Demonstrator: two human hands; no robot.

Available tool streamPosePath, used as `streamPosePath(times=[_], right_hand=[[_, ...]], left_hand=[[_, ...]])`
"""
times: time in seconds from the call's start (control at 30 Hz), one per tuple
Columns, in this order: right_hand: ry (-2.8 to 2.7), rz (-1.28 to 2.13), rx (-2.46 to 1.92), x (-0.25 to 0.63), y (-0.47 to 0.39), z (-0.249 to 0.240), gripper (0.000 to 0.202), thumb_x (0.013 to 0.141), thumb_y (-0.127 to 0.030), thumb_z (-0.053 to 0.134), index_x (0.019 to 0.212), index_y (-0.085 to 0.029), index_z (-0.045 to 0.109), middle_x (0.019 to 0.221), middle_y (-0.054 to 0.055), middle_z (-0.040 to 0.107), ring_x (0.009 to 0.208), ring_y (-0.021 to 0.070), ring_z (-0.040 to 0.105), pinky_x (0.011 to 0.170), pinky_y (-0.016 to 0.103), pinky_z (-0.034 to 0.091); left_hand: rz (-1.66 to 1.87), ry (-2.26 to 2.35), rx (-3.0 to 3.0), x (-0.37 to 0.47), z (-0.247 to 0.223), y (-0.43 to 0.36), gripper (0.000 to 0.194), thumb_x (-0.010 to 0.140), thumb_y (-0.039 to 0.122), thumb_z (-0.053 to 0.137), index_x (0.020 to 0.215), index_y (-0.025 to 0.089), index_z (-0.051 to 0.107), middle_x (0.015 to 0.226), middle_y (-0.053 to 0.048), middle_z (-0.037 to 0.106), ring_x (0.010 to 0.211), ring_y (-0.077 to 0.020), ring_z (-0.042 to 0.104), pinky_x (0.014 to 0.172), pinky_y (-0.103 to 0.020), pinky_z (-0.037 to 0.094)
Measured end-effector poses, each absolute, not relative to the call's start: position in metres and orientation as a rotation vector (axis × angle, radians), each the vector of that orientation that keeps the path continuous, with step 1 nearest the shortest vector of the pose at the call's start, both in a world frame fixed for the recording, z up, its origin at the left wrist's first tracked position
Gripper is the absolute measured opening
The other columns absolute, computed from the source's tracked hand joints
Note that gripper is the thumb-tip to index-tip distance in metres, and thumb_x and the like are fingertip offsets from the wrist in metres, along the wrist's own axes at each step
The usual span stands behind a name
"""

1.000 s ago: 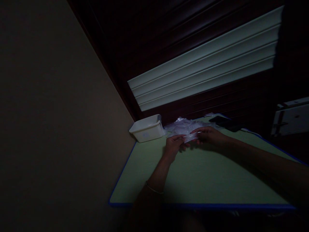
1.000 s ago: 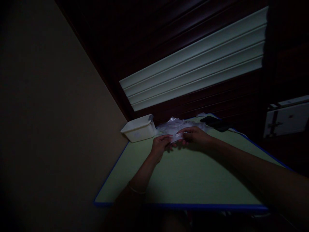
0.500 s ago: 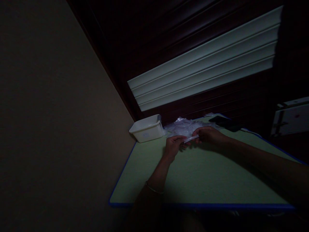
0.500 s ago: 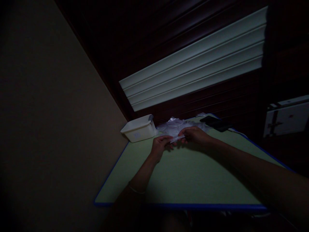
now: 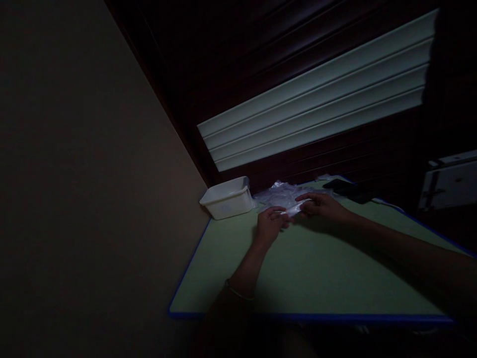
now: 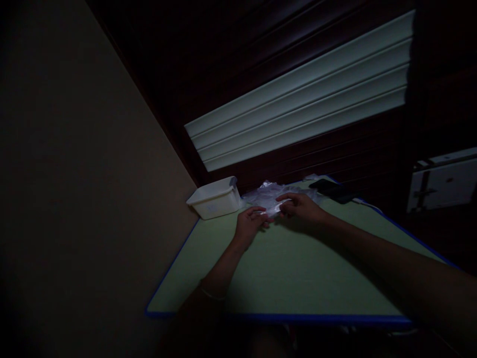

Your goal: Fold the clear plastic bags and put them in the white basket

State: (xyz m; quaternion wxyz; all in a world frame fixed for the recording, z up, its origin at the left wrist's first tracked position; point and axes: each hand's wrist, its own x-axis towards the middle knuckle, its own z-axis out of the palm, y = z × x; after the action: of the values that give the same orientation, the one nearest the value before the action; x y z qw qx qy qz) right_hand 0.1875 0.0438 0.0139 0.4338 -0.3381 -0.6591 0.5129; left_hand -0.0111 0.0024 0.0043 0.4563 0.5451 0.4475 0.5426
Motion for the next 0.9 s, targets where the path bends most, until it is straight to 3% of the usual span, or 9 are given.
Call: streamPosePath(times=[0.33, 0.6, 0.77, 0.9], right_hand=[[-1.654, 1.196, -0.887, 0.189, 0.043, 0.013, 0.034, 0.071, -0.049, 0.071, 0.079, -0.017, 0.064, 0.066, 0.003, 0.064, 0.058, 0.0148, 0.056, 0.056, 0.03, 0.045], [-1.689, 1.236, -0.867, 0.182, 0.033, 0.013, 0.031, 0.072, -0.046, 0.07, 0.076, -0.016, 0.064, 0.065, 0.003, 0.064, 0.058, 0.0146, 0.056, 0.055, 0.028, 0.044], [-1.678, 1.26, -0.853, 0.18, 0.032, 0.012, 0.029, 0.072, -0.045, 0.071, 0.079, -0.017, 0.065, 0.067, 0.005, 0.066, 0.06, 0.0165, 0.06, 0.057, 0.03, 0.048], [-1.654, 1.211, -0.845, 0.183, 0.035, 0.019, 0.042, 0.073, -0.046, 0.072, 0.103, -0.017, 0.066, 0.078, 0.007, 0.071, 0.071, 0.0211, 0.066, 0.065, 0.034, 0.053]], left_hand=[[1.345, 1.056, 1.355, -0.011, 0.001, 0.004, 0.048, 0.062, 0.041, 0.082, 0.095, 0.015, 0.06, 0.075, -0.007, 0.072, 0.059, -0.0147, 0.066, 0.058, -0.024, 0.049], [1.111, 0.93, 1.495, -0.012, 0.003, -0.002, 0.044, 0.076, 0.053, 0.069, 0.087, 0.011, 0.069, 0.082, -0.011, 0.071, 0.071, -0.0166, 0.067, 0.066, -0.027, 0.051], [1.036, 0.985, 1.604, -0.011, -0.001, -0.003, 0.047, 0.081, 0.054, 0.062, 0.087, 0.009, 0.075, 0.08, -0.013, 0.073, 0.066, -0.0138, 0.063, 0.067, -0.026, 0.048], [1.075, 0.982, 1.56, -0.011, 0.002, -0.003, 0.046, 0.08, 0.054, 0.064, 0.092, 0.01, 0.075, 0.084, -0.013, 0.074, 0.065, -0.0129, 0.062, 0.064, -0.025, 0.046]])
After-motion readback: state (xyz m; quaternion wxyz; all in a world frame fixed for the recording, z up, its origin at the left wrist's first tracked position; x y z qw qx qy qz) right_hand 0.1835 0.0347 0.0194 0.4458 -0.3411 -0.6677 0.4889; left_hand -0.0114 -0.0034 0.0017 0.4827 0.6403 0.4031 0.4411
